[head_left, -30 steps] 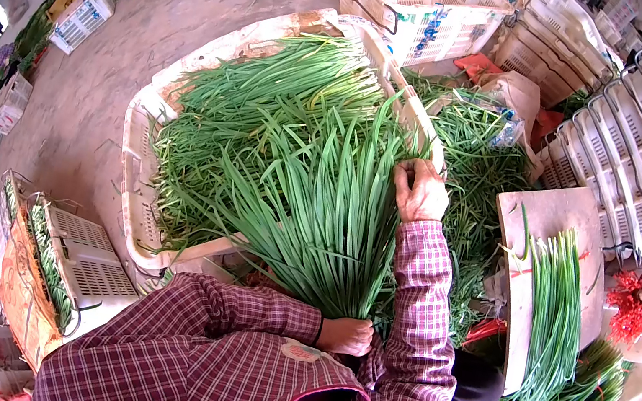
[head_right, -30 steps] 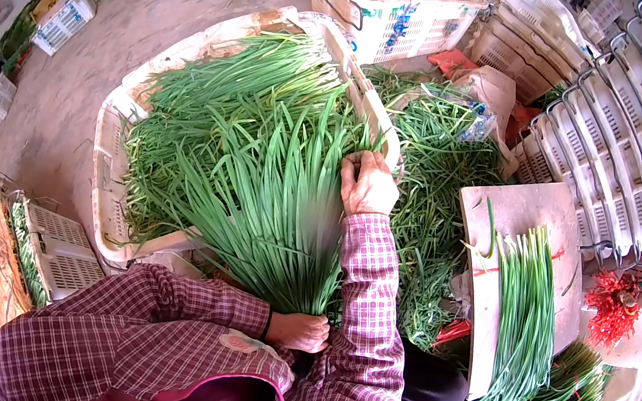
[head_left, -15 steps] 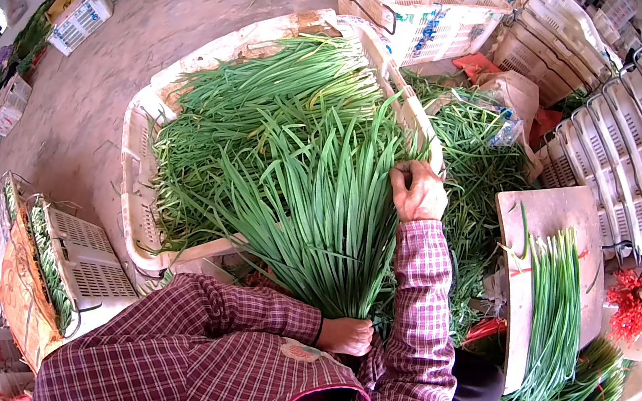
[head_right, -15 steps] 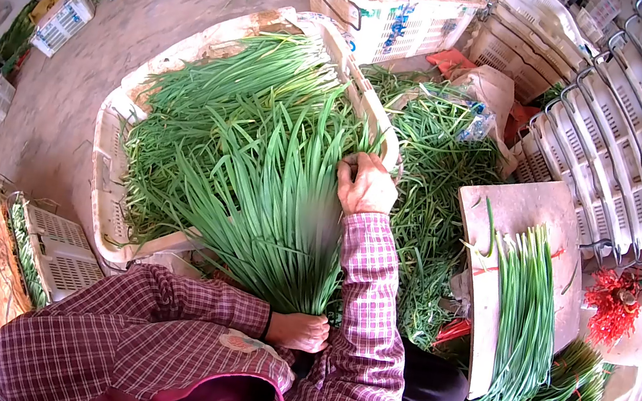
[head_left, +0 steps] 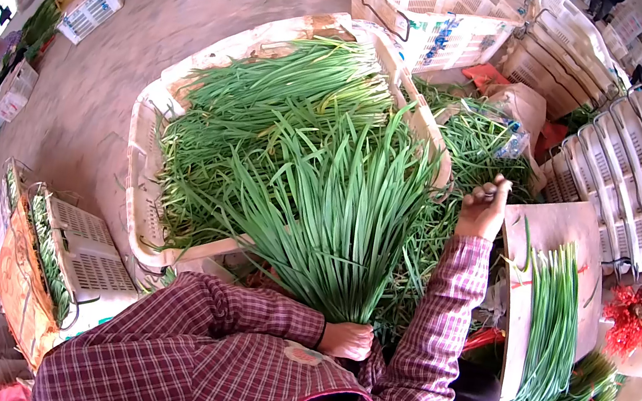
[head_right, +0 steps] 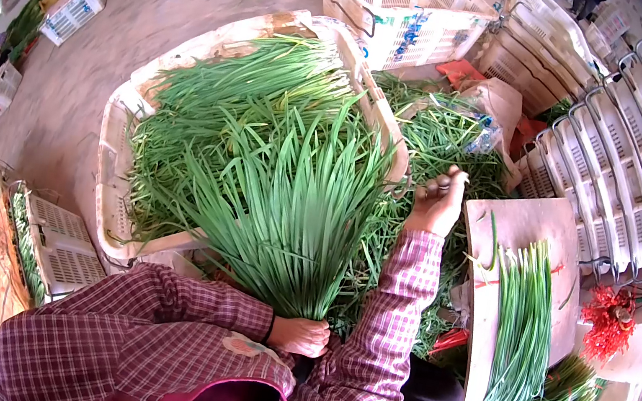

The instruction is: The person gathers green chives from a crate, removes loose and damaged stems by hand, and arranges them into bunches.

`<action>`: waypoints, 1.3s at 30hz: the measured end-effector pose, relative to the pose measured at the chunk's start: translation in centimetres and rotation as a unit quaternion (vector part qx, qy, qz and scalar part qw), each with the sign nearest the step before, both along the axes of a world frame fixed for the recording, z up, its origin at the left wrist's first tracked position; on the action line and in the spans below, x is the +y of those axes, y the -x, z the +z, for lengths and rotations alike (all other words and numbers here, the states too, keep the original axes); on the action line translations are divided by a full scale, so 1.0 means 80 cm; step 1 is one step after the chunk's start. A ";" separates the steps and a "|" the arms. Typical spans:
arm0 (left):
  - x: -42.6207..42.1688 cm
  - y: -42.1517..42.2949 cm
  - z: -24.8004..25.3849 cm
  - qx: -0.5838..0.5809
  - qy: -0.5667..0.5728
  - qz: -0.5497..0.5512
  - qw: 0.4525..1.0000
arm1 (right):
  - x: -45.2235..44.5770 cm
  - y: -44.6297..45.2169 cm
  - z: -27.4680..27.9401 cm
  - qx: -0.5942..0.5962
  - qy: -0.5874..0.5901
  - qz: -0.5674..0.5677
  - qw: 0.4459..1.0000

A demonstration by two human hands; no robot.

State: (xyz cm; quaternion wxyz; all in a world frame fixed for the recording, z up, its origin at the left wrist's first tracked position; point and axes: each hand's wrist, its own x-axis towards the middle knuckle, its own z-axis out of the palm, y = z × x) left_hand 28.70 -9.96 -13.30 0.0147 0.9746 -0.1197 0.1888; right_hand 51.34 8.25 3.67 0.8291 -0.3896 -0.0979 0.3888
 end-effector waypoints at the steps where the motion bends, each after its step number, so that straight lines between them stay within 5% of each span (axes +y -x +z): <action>1: 0.000 0.000 0.005 0.000 0.001 0.002 1.000 | -0.004 0.013 0.012 -0.072 0.084 -0.006 0.994; 2: -0.001 0.000 0.009 0.028 -0.010 0.000 1.000 | -0.012 0.033 0.020 -0.176 0.142 0.008 0.974; 7: -0.001 0.000 0.020 0.052 -0.026 0.006 0.998 | -0.011 0.114 0.012 -0.458 0.062 0.155 0.873; 10: 0.007 0.004 0.039 0.041 -0.014 -0.003 0.999 | -0.013 0.155 0.005 -0.705 0.141 0.083 0.690; 11: 0.012 0.008 0.048 0.040 0.033 -0.016 0.999 | -0.020 0.163 0.010 -0.718 0.235 0.138 0.640; 13: 0.018 0.009 0.051 0.038 0.082 -0.029 0.996 | -0.031 0.178 0.007 -0.734 0.258 0.121 0.617; 14: 0.020 0.005 0.048 0.181 0.156 -0.065 0.969 | -0.036 0.185 0.008 -0.729 0.281 0.132 0.610; 15: 0.021 0.006 0.041 0.191 0.177 -0.075 0.963 | -0.039 0.190 0.006 -0.739 0.269 0.134 0.602; 22: -0.003 -0.004 -0.006 -0.046 0.268 -0.076 0.959 | -0.057 0.216 -0.006 -0.785 0.110 0.091 0.603; 25: -0.004 -0.004 -0.020 -0.078 0.282 -0.080 0.953 | -0.050 0.210 -0.023 -0.736 0.158 0.127 0.646; 29: -0.021 -0.011 -0.076 -0.091 0.311 -0.074 0.943 | -0.032 0.187 -0.038 -0.580 0.202 0.168 0.771; 35: -0.007 -0.001 -0.006 -0.076 0.279 -0.025 0.957 | -0.015 0.186 0.001 -0.691 0.241 0.150 0.665; 36: -0.011 0.000 -0.010 -0.028 0.422 -0.058 0.904 | -0.011 0.187 0.002 -0.690 0.274 0.144 0.654; 39: -0.008 -0.008 -0.017 -0.176 0.318 -0.042 0.931 | 0.006 0.187 0.001 -0.680 0.328 0.153 0.638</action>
